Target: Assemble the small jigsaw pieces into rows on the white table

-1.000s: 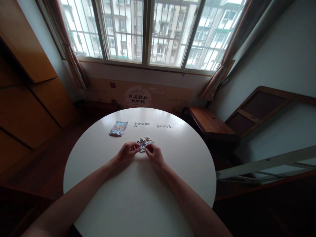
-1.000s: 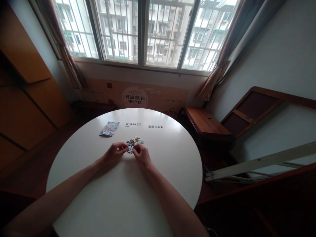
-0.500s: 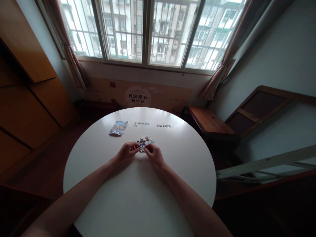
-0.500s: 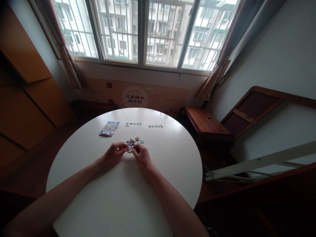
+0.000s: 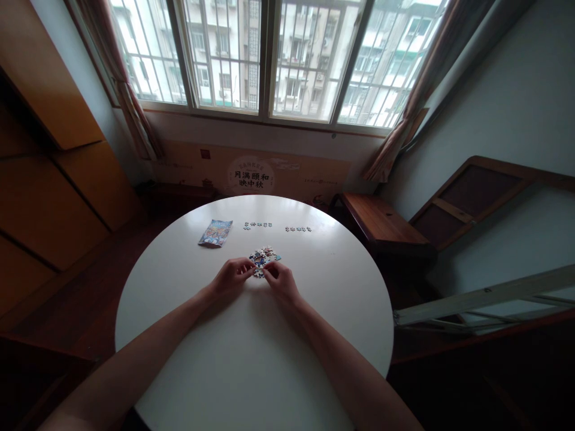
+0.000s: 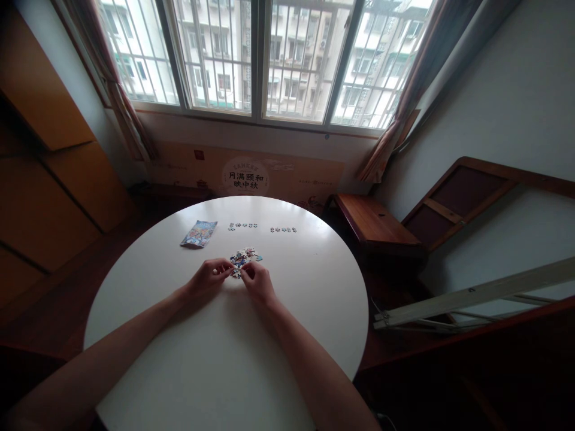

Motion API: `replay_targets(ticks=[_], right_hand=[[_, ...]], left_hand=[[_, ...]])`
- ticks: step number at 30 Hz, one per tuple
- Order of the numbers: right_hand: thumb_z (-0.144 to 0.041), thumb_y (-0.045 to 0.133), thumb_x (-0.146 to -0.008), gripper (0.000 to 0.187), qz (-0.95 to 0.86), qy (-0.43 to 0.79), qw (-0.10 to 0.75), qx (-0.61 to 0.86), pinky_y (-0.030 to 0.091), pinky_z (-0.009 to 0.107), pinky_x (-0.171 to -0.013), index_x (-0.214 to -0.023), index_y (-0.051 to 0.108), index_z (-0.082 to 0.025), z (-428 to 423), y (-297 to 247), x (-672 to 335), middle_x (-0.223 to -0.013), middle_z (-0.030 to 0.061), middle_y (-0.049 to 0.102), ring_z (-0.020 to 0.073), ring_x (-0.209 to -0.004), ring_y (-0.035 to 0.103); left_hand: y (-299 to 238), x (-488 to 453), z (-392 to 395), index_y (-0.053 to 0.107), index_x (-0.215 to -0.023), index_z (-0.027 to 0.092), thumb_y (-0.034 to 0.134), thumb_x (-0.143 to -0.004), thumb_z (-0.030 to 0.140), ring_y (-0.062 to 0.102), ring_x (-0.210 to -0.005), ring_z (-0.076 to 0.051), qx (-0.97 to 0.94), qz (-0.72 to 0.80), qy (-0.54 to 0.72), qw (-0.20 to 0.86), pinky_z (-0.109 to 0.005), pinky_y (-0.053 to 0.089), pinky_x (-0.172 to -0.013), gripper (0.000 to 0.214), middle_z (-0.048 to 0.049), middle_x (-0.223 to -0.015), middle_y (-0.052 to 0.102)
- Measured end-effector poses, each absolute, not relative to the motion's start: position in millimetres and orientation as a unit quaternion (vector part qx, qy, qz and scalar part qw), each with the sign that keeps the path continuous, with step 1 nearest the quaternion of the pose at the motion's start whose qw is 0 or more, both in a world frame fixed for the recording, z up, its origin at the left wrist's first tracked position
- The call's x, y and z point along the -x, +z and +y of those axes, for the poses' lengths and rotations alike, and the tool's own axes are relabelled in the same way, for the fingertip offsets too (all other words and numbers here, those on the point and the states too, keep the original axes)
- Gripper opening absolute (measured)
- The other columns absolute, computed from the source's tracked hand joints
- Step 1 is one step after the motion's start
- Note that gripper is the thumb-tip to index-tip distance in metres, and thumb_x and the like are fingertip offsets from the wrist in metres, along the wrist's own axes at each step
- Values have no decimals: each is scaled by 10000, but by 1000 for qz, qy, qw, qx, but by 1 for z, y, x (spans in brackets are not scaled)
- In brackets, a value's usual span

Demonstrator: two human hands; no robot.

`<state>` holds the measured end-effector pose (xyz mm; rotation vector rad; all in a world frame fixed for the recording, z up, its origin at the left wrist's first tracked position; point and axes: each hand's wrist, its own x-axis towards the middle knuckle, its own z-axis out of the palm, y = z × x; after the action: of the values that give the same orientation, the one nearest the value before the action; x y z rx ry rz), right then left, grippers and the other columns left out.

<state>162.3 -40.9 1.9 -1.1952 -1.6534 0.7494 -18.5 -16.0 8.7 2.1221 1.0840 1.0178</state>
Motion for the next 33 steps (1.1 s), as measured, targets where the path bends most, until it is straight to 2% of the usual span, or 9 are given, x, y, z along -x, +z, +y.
replay_targets(ticks=[13,33], right_hand=[[-331,516,-814,220,-670,275,463,512,394,223,-555,-775,638,-151,-42,7,-162,-651,22,619,132,-574,537],[-346,501,-821,242,-672,276,456,514,367,220,-546,-736,614,-150,-43,8,-162,-623,7,580,123,-561,503]], left_hand=[[12,19,-16,680,-809,146,560,-831,287,555,-573,-99,-790,400,399,236,-189,442,-548,186,-24,-702,660],[6,22,-13,692,-861,152,565,-840,259,543,-575,-86,-810,337,418,237,-187,442,-556,168,-37,-742,639]])
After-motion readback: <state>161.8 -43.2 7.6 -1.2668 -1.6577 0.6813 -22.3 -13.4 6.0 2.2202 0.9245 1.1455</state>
